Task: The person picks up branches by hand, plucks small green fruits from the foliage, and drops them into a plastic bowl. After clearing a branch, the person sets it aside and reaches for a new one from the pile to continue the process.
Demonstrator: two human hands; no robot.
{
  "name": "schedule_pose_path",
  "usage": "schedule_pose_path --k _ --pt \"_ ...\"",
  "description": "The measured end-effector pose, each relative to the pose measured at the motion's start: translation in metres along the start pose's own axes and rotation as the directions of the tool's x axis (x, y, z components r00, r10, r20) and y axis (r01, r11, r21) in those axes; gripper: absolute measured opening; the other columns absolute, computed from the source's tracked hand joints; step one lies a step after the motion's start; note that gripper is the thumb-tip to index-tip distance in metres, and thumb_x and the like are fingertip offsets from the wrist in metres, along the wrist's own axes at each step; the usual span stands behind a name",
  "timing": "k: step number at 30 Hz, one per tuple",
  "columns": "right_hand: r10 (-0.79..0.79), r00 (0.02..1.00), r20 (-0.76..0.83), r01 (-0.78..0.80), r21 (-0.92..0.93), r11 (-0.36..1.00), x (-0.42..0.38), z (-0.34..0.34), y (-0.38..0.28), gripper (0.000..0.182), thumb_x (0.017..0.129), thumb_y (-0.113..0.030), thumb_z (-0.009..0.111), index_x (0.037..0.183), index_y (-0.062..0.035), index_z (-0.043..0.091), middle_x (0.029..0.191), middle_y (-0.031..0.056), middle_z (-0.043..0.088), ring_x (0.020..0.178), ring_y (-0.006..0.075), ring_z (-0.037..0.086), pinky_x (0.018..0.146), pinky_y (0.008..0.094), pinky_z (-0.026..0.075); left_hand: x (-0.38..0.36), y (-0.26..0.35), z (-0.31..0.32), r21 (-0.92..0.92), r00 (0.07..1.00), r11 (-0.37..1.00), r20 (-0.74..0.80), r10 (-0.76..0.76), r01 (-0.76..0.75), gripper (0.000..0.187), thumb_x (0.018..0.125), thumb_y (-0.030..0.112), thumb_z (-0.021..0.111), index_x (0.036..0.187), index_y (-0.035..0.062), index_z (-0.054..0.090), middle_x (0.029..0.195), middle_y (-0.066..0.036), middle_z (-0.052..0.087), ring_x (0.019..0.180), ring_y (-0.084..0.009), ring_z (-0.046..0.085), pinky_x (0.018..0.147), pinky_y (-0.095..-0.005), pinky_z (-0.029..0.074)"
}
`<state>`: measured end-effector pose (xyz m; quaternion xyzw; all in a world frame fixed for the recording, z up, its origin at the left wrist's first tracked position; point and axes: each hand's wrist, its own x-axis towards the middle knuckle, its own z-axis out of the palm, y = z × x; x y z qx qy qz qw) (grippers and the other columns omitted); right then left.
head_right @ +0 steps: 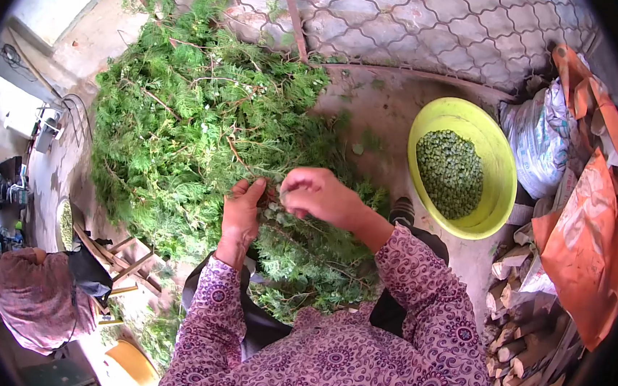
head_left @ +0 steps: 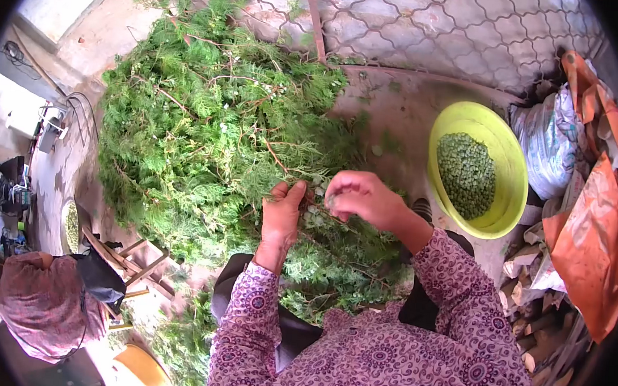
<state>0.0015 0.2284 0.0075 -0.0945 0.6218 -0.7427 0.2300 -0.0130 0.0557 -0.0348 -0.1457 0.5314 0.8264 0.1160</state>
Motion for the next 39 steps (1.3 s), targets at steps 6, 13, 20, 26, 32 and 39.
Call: schedule_pose_path --k 6,13,20,26,32,39 --pt "0.011 0.998 -0.059 -0.004 0.122 0.993 0.000 -0.012 -0.014 0.011 0.080 -0.011 0.052 0.085 -0.0013 0.053 0.066 0.0025 0.054 0.057 0.0079 0.050 0.046 0.0192 0.038 0.001 -0.004 -0.010 0.080 0.997 0.995 0.037 -0.068 0.064 0.014 0.082 0.010 0.058 0.076 0.0069 0.047 0.068 0.001 0.053 0.059 -0.0061 0.048 0.053 -0.0195 0.038" --pt "-0.105 0.994 0.005 0.100 -0.366 0.925 0.015 -0.001 0.022 0.021 0.079 -0.012 0.058 0.095 0.0017 0.057 0.066 0.0000 0.054 0.058 0.0041 0.048 0.051 0.0208 0.039 -0.003 -0.012 -0.008 0.091 0.997 0.993 0.021 -0.076 0.074 0.012 0.082 0.011 0.058 0.081 0.0045 0.048 0.073 0.001 0.054 0.061 -0.0045 0.048 0.056 -0.0186 0.039" --pt "-0.117 0.991 -0.071 0.056 -0.566 0.822 0.021 -0.016 0.028 0.030 0.078 -0.022 0.063 0.094 0.0026 0.060 0.073 0.0015 0.058 0.067 0.0062 0.050 0.061 0.0239 0.043 -0.007 0.001 -0.015 0.090 0.962 0.991 0.249 -0.114 0.094 0.007 0.083 0.007 0.056 0.087 0.0023 0.056 0.081 -0.001 0.060 0.070 -0.0055 0.053 0.063 -0.0189 0.042" --pt "0.087 0.991 0.104 -0.049 -0.323 0.945 0.023 -0.019 0.028 0.031 0.080 -0.032 0.061 0.089 -0.0027 0.062 0.074 -0.0016 0.057 0.063 0.0053 0.048 0.055 0.0216 0.038 -0.015 0.012 -0.015 -0.035 0.945 0.992 0.310 -0.108 0.125 0.005 0.084 0.006 0.054 0.088 0.0041 0.057 0.084 -0.004 0.062 0.071 -0.0079 0.056 0.064 -0.0208 0.045" --pt "0.247 0.962 0.113 -0.222 -0.195 0.955 0.015 -0.012 0.018 0.029 0.081 -0.035 0.059 0.085 -0.0062 0.063 0.069 -0.0039 0.053 0.056 0.0044 0.045 0.050 0.0187 0.035 -0.014 0.009 -0.019 0.023 0.938 0.987 0.308 -0.161 0.162 0.008 0.079 0.005 0.060 0.087 0.0030 0.060 0.077 -0.005 0.062 0.067 -0.0108 0.056 0.061 -0.0223 0.045" --pt "0.274 0.958 0.085 -0.268 -0.080 0.960 0.012 -0.008 0.019 0.025 0.078 -0.031 0.061 0.082 -0.0063 0.059 0.068 -0.0031 0.054 0.057 0.0052 0.047 0.050 0.0198 0.037 -0.016 0.017 -0.020 0.123 0.873 0.968 0.418 -0.251 0.219 0.012 0.076 0.006 0.065 0.086 0.0031 0.060 0.078 -0.006 0.063 0.066 -0.0121 0.057 0.057 -0.0241 0.045"
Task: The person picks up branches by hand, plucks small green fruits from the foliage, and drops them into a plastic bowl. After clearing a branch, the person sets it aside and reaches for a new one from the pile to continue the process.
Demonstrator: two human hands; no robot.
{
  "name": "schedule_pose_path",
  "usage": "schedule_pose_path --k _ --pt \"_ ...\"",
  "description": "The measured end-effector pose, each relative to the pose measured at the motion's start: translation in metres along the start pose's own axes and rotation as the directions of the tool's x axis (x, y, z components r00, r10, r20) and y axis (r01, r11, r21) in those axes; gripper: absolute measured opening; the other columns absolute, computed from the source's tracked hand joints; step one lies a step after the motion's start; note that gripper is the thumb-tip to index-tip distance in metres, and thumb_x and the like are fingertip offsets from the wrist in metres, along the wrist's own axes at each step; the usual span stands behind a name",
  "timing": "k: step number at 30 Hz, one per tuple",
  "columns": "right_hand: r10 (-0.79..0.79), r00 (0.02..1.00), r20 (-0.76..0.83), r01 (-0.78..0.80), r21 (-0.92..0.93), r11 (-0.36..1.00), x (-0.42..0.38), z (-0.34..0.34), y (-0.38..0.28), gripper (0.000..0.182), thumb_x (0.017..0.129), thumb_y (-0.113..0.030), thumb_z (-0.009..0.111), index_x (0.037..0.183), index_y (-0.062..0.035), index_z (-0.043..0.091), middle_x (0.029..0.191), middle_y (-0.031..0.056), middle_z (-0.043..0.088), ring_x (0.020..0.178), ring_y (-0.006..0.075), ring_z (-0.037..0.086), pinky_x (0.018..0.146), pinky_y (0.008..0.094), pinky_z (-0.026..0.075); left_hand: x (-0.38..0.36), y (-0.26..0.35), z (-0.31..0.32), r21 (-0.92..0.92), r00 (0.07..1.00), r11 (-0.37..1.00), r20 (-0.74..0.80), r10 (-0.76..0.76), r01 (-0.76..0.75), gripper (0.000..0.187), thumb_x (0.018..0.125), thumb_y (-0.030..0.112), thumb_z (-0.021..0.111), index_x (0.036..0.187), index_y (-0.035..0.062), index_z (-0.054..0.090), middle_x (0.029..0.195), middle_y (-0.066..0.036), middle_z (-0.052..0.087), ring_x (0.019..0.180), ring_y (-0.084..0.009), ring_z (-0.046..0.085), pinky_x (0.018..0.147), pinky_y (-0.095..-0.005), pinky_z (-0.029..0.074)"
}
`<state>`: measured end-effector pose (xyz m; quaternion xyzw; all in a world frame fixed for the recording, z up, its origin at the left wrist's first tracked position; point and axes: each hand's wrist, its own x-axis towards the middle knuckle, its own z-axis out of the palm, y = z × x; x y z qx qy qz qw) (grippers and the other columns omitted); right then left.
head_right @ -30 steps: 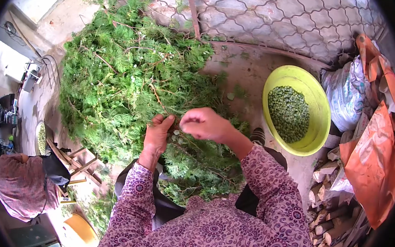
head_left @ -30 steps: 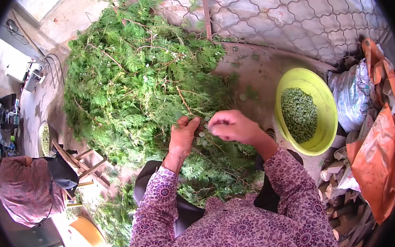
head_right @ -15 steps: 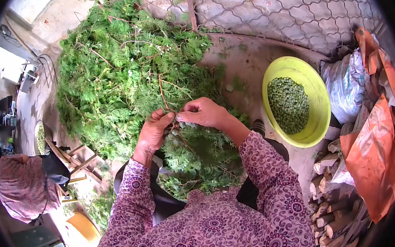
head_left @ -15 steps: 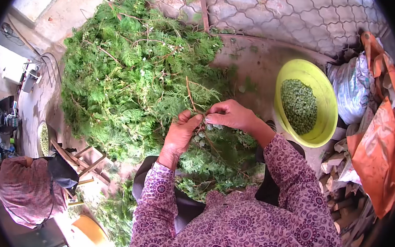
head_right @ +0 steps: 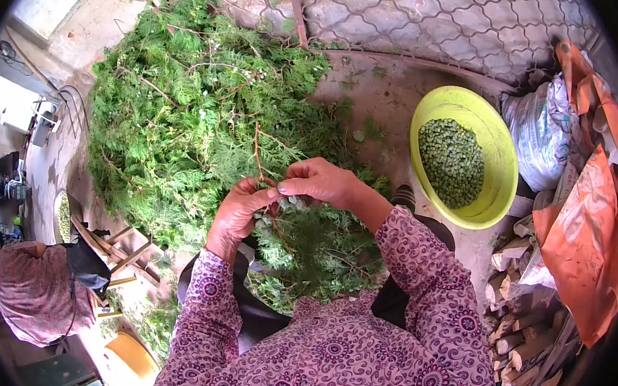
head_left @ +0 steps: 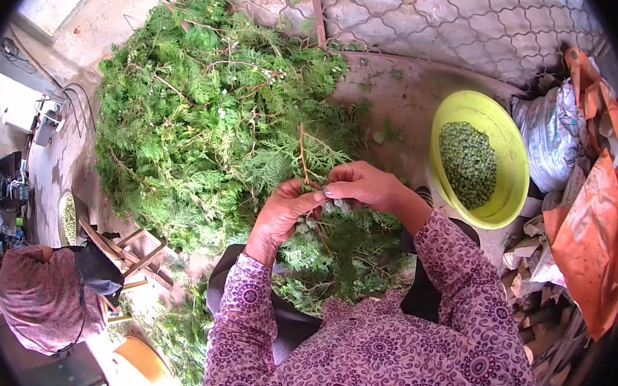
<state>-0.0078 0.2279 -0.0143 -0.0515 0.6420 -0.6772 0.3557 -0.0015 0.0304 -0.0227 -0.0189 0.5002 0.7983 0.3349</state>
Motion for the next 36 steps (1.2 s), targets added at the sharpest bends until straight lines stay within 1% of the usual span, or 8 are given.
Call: schedule_pose_path --k 8,12,14,16,20,25,32,36 --pt "-0.033 0.997 0.064 0.007 0.365 0.931 -0.012 0.009 0.002 0.011 0.075 -0.014 0.058 0.081 -0.0047 0.057 0.069 -0.0008 0.055 0.055 0.0075 0.048 0.049 0.0204 0.037 -0.008 0.000 0.010 -0.162 0.997 0.987 0.073 0.033 -0.021 0.011 0.075 0.005 0.065 0.085 0.0044 0.061 0.076 -0.008 0.063 0.063 -0.0165 0.059 0.055 -0.0280 0.048" --pt "-0.057 0.979 0.197 -0.084 0.641 0.763 -0.012 0.003 0.008 0.010 0.079 -0.011 0.050 0.080 -0.0021 0.053 0.069 0.0039 0.053 0.055 0.0089 0.046 0.045 0.0216 0.036 -0.006 -0.008 0.011 -0.249 0.984 0.960 0.095 0.152 -0.125 0.010 0.075 0.005 0.064 0.083 0.0036 0.059 0.072 -0.010 0.061 0.063 -0.0189 0.059 0.056 -0.0295 0.048" --pt "-0.128 0.945 0.301 -0.121 0.685 0.719 -0.013 -0.005 0.009 0.010 0.080 -0.011 0.048 0.080 -0.0019 0.052 0.069 0.0056 0.053 0.055 0.0094 0.045 0.044 0.0220 0.036 -0.005 -0.006 0.012 -0.246 0.986 0.960 0.069 0.155 -0.133 0.011 0.075 0.007 0.064 0.084 0.0031 0.059 0.072 -0.009 0.061 0.063 -0.0182 0.058 0.057 -0.0285 0.048" --pt "-0.170 0.968 0.184 -0.027 0.751 0.660 -0.017 -0.012 -0.001 0.011 0.082 -0.013 0.046 0.080 -0.0031 0.051 0.071 0.0069 0.051 0.055 0.0102 0.044 0.043 0.0219 0.036 -0.002 -0.001 0.010 -0.213 0.995 0.974 -0.075 0.069 -0.083 0.010 0.076 0.008 0.064 0.084 0.0031 0.058 0.073 -0.009 0.061 0.062 -0.0169 0.058 0.057 -0.0271 0.047" --pt "-0.178 0.983 -0.048 0.161 0.695 0.701 -0.032 -0.020 -0.021 0.013 0.084 -0.015 0.047 0.091 -0.0035 0.049 0.093 0.0136 0.053 0.066 0.0102 0.049 0.043 0.0180 0.035 0.010 -0.007 -0.002 -0.151 0.959 0.984 -0.278 0.047 -0.092 0.010 0.079 0.010 0.062 0.083 0.0023 0.057 0.073 -0.004 0.061 0.061 -0.0115 0.054 0.057 -0.0239 0.044" --pt "-0.123 0.992 0.015 0.101 0.474 0.875 -0.025 -0.017 -0.008 0.003 0.082 -0.005 0.050 0.083 -0.0033 0.052 0.075 0.0060 0.055 0.055 0.0084 0.047 0.041 0.0170 0.031 0.014 -0.013 -0.003 -0.163 0.942 0.980 -0.332 0.053 -0.113 0.010 0.079 0.009 0.062 0.083 0.0018 0.057 0.074 -0.004 0.060 0.059 -0.0109 0.052 0.056 -0.0239 0.043" --pt "0.025 0.995 -0.098 0.033 0.547 0.836 -0.013 -0.010 0.003 0.007 0.083 -0.012 0.054 0.083 -0.0053 0.052 0.070 0.0024 0.050 0.054 0.0066 0.043 0.041 0.0153 0.029 0.013 -0.012 -0.003 -0.144 0.947 0.984 -0.318 0.050 -0.101 0.010 0.079 0.009 0.061 0.084 0.0011 0.057 0.073 -0.004 0.060 0.060 -0.0107 0.053 0.056 -0.0235 0.043" --pt "-0.005 0.983 -0.186 0.039 0.182 0.982 -0.009 0.001 0.003 0.017 0.079 -0.017 0.062 0.086 -0.0060 0.052 0.071 0.0000 0.050 0.057 0.0048 0.044 0.043 0.0167 0.031 0.012 -0.013 -0.004 -0.132 0.957 0.987 -0.285 0.054 -0.095 0.010 0.079 0.009 0.061 0.083 0.0013 0.057 0.073 -0.004 0.060 0.059 -0.0106 0.053 0.055 -0.0231 0.042"
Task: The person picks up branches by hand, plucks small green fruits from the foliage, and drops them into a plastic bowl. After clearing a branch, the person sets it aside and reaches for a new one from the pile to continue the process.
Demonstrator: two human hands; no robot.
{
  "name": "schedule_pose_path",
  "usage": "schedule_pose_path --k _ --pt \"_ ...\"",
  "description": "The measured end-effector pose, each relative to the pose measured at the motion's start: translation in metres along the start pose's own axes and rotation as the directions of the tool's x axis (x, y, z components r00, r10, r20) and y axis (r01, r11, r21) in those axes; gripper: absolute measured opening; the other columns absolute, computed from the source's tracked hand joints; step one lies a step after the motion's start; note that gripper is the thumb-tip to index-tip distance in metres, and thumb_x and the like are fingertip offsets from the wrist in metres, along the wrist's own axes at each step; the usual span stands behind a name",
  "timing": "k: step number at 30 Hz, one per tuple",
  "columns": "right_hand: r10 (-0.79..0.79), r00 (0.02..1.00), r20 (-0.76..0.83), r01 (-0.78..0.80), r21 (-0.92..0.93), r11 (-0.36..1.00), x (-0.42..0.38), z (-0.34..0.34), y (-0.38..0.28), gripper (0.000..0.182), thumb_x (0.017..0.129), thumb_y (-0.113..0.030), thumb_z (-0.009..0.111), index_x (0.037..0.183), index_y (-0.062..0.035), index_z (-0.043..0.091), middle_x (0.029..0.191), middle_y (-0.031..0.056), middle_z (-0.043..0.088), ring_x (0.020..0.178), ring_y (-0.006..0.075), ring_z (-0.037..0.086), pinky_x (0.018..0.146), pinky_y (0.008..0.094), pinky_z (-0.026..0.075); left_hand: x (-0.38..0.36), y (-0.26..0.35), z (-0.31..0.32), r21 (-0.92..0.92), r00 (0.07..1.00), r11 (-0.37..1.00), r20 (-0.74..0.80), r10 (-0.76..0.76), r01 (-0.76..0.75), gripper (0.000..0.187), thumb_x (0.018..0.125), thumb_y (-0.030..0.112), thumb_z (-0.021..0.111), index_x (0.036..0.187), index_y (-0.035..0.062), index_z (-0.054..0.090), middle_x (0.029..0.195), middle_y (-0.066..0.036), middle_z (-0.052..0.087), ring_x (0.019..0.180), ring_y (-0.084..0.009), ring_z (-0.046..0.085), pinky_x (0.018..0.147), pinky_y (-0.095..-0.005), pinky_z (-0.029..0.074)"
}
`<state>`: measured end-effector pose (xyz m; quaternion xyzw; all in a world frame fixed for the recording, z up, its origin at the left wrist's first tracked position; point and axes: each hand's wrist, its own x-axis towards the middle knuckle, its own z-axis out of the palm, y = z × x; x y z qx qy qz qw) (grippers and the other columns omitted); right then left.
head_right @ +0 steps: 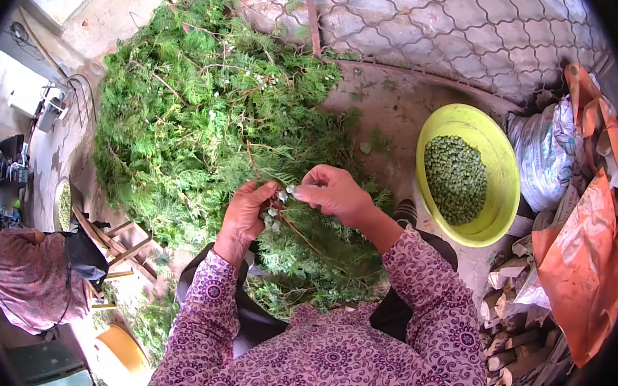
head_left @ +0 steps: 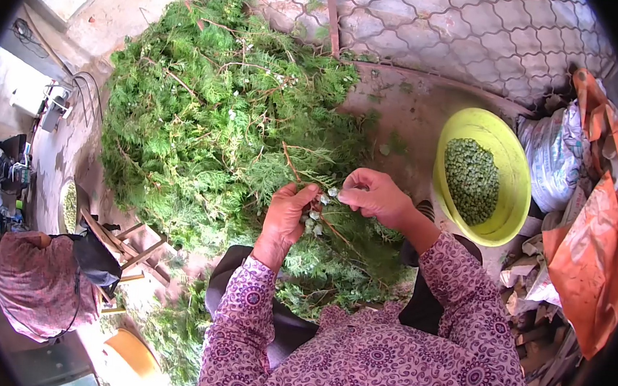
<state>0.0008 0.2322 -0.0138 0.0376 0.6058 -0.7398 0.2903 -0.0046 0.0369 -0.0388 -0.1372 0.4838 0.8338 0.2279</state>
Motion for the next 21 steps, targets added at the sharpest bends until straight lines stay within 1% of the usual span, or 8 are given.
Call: schedule_pose_path --k 1,5,7,11,13,17,20,21 --pt "-0.043 0.998 -0.038 0.037 -0.137 0.990 0.000 0.004 -0.001 0.020 0.077 -0.018 0.064 0.087 -0.0061 0.052 0.072 -0.0009 0.050 0.059 0.0041 0.044 0.045 0.0172 0.032 0.000 0.000 0.000 0.000 1.000 1.000 -0.001 -0.001 0.001 0.010 0.079 0.009 0.061 0.083 0.0013 0.057 0.073 -0.004 0.060 0.059 -0.0106 0.053 0.055 -0.0231 0.042" --pt "-0.065 0.997 -0.027 0.062 -0.123 0.991 0.000 0.008 0.004 0.024 0.074 -0.019 0.068 0.087 -0.0053 0.053 0.074 -0.0018 0.051 0.063 0.0038 0.045 0.049 0.0186 0.035 -0.003 -0.002 0.005 0.001 0.999 0.999 -0.003 -0.033 0.033 0.010 0.080 0.010 0.062 0.084 0.0020 0.057 0.073 -0.004 0.060 0.058 -0.0105 0.053 0.054 -0.0228 0.042" --pt "-0.275 0.961 -0.043 0.249 -0.309 0.918 0.003 0.009 0.007 0.022 0.073 -0.016 0.068 0.086 -0.0042 0.054 0.075 -0.0017 0.052 0.064 0.0037 0.046 0.051 0.0191 0.038 -0.004 -0.002 0.007 -0.001 0.999 0.999 -0.003 -0.044 0.044 0.011 0.080 0.010 0.062 0.084 0.0022 0.057 0.073 -0.004 0.060 0.058 -0.0104 0.053 0.054 -0.0227 0.043" --pt "-0.375 0.926 -0.039 0.323 -0.432 0.842 0.004 0.007 0.009 0.023 0.073 -0.016 0.068 0.086 -0.0031 0.055 0.076 -0.0011 0.053 0.064 0.0034 0.046 0.052 0.0191 0.039 -0.006 -0.001 0.011 -0.032 0.995 0.995 0.042 -0.089 0.091 0.012 0.080 0.010 0.062 0.085 0.0022 0.056 0.073 -0.004 0.060 0.060 -0.0105 0.054 0.055 -0.0234 0.044" --pt "-0.174 0.985 -0.016 0.168 -0.184 0.969 -0.001 0.009 0.003 0.023 0.074 -0.016 0.067 0.087 -0.0026 0.055 0.074 -0.0005 0.053 0.060 0.0034 0.045 0.050 0.0190 0.038 -0.007 -0.001 0.012 -0.033 0.994 0.995 0.050 -0.097 0.099 0.012 0.079 0.010 0.062 0.085 0.0022 0.056 0.074 -0.004 0.060 0.061 -0.0106 0.055 0.056 -0.0237 0.045" --pt "-0.085 0.996 0.016 0.086 -0.156 0.984 -0.005 0.007 -0.004 0.021 0.075 -0.017 0.066 0.087 -0.0031 0.055 0.072 -0.0002 0.053 0.058 0.0036 0.045 0.048 0.0186 0.036 -0.010 0.002 0.017 -0.013 0.988 0.993 0.102 -0.115 0.117 0.013 0.080 0.011 0.062 0.087 0.0010 0.057 0.075 -0.006 0.061 0.062 -0.0113 0.056 0.056 -0.0239 0.045" --pt "-0.066 0.998 -0.015 0.065 -0.032 0.997 -0.004 0.006 -0.005 0.019 0.075 -0.015 0.065 0.082 -0.0020 0.054 0.066 0.0012 0.054 0.051 0.0048 0.045 0.045 0.0192 0.035 -0.010 0.001 0.017 0.042 0.972 0.988 0.178 -0.152 0.147 0.014 0.080 0.010 0.061 0.088 0.0002 0.057 0.075 -0.008 0.062 0.063 -0.0126 0.057 0.057 -0.0247 0.046" --pt "-0.056 0.998 0.022 0.054 0.094 0.994 -0.003 0.003 -0.002 0.015 0.077 -0.014 0.063 0.081 -0.0031 0.054 0.064 0.0008 0.053 0.050 0.0044 0.044 0.044 0.0184 0.033 -0.010 0.001 0.017 0.068 0.964 0.986 0.207 -0.165 0.154 0.014 0.080 0.010 0.061 0.088 -0.0001 0.057 0.075 -0.009 0.063 0.063 -0.0135 0.058 0.057 -0.0254 0.046"
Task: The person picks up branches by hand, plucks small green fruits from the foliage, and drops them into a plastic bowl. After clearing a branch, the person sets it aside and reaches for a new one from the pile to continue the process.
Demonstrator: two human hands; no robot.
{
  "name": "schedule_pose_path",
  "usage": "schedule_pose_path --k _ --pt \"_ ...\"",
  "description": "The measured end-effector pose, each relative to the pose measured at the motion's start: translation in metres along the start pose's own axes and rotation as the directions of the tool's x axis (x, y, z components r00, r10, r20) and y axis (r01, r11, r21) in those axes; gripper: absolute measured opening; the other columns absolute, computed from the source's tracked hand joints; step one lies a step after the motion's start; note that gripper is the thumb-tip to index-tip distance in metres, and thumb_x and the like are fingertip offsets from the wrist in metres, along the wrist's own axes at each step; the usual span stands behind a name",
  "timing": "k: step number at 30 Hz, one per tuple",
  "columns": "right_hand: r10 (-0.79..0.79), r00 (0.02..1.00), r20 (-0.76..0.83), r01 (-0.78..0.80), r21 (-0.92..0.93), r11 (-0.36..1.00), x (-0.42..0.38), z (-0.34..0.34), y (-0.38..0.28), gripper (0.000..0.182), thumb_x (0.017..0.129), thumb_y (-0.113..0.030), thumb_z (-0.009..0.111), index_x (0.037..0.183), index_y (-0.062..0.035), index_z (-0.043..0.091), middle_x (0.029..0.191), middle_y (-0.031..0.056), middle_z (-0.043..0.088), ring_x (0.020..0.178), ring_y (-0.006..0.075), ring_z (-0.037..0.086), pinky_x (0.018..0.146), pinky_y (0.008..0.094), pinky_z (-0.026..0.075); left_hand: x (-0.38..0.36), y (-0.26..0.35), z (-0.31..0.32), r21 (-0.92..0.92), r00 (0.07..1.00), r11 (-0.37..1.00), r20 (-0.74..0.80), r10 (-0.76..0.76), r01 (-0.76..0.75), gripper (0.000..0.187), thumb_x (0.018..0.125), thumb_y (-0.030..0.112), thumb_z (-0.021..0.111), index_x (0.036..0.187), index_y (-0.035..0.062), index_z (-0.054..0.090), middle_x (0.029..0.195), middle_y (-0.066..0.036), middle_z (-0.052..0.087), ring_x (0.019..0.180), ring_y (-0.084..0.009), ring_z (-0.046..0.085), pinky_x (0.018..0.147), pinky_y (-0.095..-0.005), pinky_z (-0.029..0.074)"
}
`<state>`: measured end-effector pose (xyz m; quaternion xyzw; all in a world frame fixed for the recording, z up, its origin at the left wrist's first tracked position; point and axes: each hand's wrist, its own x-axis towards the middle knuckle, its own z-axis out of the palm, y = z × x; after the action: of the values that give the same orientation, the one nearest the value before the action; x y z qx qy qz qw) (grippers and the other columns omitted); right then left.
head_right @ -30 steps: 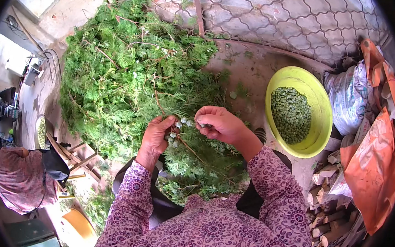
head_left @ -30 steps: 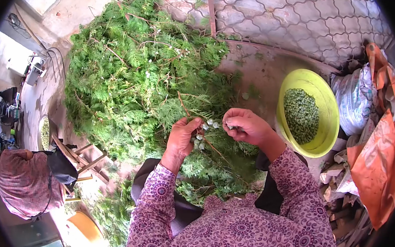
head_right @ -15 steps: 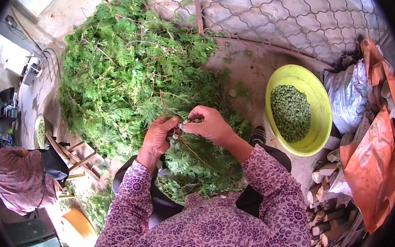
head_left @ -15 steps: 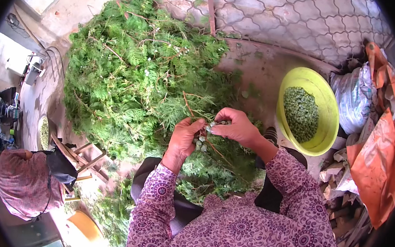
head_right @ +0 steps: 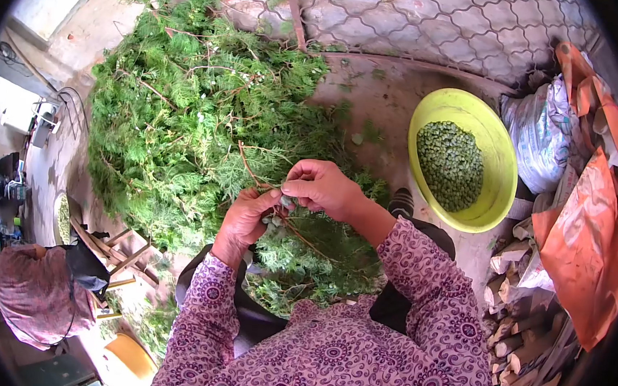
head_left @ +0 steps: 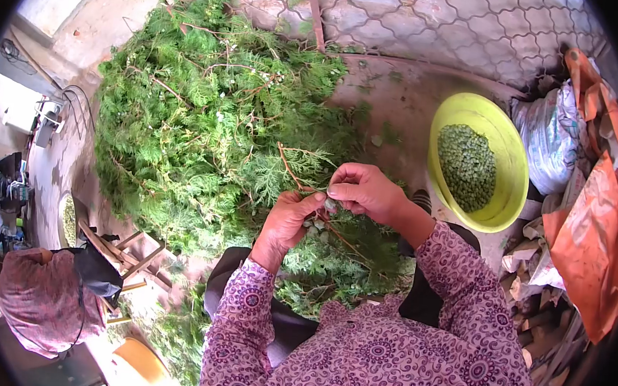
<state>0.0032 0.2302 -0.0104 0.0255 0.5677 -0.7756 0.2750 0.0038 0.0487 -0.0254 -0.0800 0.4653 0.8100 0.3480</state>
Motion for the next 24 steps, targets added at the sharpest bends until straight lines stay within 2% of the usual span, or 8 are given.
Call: schedule_pose_path --k 2,4,9,13,16,17,19,24 --pt "0.007 0.999 0.035 -0.011 0.126 0.992 0.000 -0.006 0.000 0.012 0.078 -0.013 0.062 0.081 -0.0042 0.054 0.063 0.0004 0.052 0.049 0.0040 0.042 0.042 0.0175 0.032 -0.001 -0.001 0.000 -0.019 1.000 1.000 0.003 0.015 -0.015 0.014 0.080 0.012 0.061 0.088 0.0004 0.057 0.074 -0.010 0.063 0.064 -0.0156 0.058 0.059 -0.0271 0.046" --pt "-0.007 0.996 0.092 -0.034 0.437 0.899 -0.001 -0.017 -0.008 0.005 0.081 -0.009 0.057 0.081 -0.0057 0.053 0.064 -0.0003 0.050 0.048 0.0035 0.040 0.039 0.0158 0.030 -0.002 -0.001 -0.002 -0.042 0.999 0.999 0.003 0.033 -0.033 0.014 0.081 0.013 0.060 0.087 0.0009 0.057 0.074 -0.010 0.063 0.065 -0.0177 0.059 0.061 -0.0288 0.046" --pt "-0.062 0.995 0.078 0.009 0.546 0.838 -0.012 -0.037 -0.032 0.003 0.082 -0.008 0.052 0.083 -0.0062 0.054 0.073 0.0029 0.053 0.049 0.0052 0.045 0.036 0.0144 0.031 0.001 -0.002 -0.012 0.002 0.987 0.997 -0.137 0.082 -0.083 0.014 0.082 0.013 0.058 0.086 0.0001 0.057 0.074 -0.011 0.063 0.063 -0.0166 0.058 0.059 -0.0275 0.045" --pt "0.019 0.993 0.113 -0.065 0.412 0.909 -0.011 -0.015 -0.021 0.006 0.078 -0.005 0.053 0.084 -0.0038 0.053 0.075 0.0068 0.056 0.050 0.0072 0.047 0.037 0.0160 0.031 0.010 -0.008 -0.007 0.000 0.967 0.996 -0.241 0.087 -0.090 0.014 0.081 0.012 0.059 0.078 -0.0021 0.058 0.070 -0.012 0.062 0.056 -0.0143 0.055 0.054 -0.0253 0.045" --pt "0.030 0.999 -0.012 -0.030 -0.035 0.999 -0.007 -0.012 -0.015 0.009 0.076 -0.006 0.057 0.084 -0.0017 0.055 0.067 0.0037 0.055 0.057 0.0071 0.050 0.042 0.0199 0.035 0.013 -0.008 -0.001 -0.001 0.962 0.995 -0.252 0.101 -0.105 0.015 0.081 0.012 0.060 0.078 -0.0027 0.059 0.069 -0.011 0.062 0.056 -0.0143 0.056 0.054 -0.0256 0.045" --pt "0.029 1.000 -0.013 -0.029 -0.035 0.999 -0.004 -0.011 -0.010 0.009 0.076 -0.006 0.057 0.084 -0.0017 0.055 0.067 0.0037 0.055 0.057 0.0071 0.050 0.042 0.0199 0.035 0.014 -0.008 0.000 0.000 0.964 0.994 -0.243 0.106 -0.109 0.015 0.080 0.012 0.060 0.078 -0.0028 0.059 0.069 -0.011 0.062 0.056 -0.0141 0.056 0.054 -0.0255 0.045" --pt "-0.428 0.904 -0.017 0.345 -0.561 0.753 0.002 -0.009 0.006 0.013 0.074 -0.010 0.060 0.083 -0.0002 0.058 0.065 0.0016 0.054 0.059 0.0077 0.050 0.050 0.0234 0.040 0.017 -0.012 -0.001 0.003 0.970 0.994 -0.219 0.106 -0.108 0.015 0.080 0.012 0.060 0.078 -0.0027 0.059 0.068 -0.010 0.061 0.056 -0.0138 0.056 0.054 -0.0253 0.045" --pt "-0.586 0.808 0.067 0.399 -0.794 0.459 -0.001 -0.004 0.011 0.021 0.067 -0.018 0.065 0.080 -0.0024 0.058 0.068 0.0122 0.055 0.058 0.0238 0.054 0.056 0.0345 0.043 0.021 -0.015 0.006 -0.013 0.970 0.994 -0.220 0.107 -0.113 0.015 0.080 0.011 0.060 0.076 -0.0027 0.060 0.067 -0.008 0.061 0.056 -0.0129 0.055 0.053 -0.0247 0.044"
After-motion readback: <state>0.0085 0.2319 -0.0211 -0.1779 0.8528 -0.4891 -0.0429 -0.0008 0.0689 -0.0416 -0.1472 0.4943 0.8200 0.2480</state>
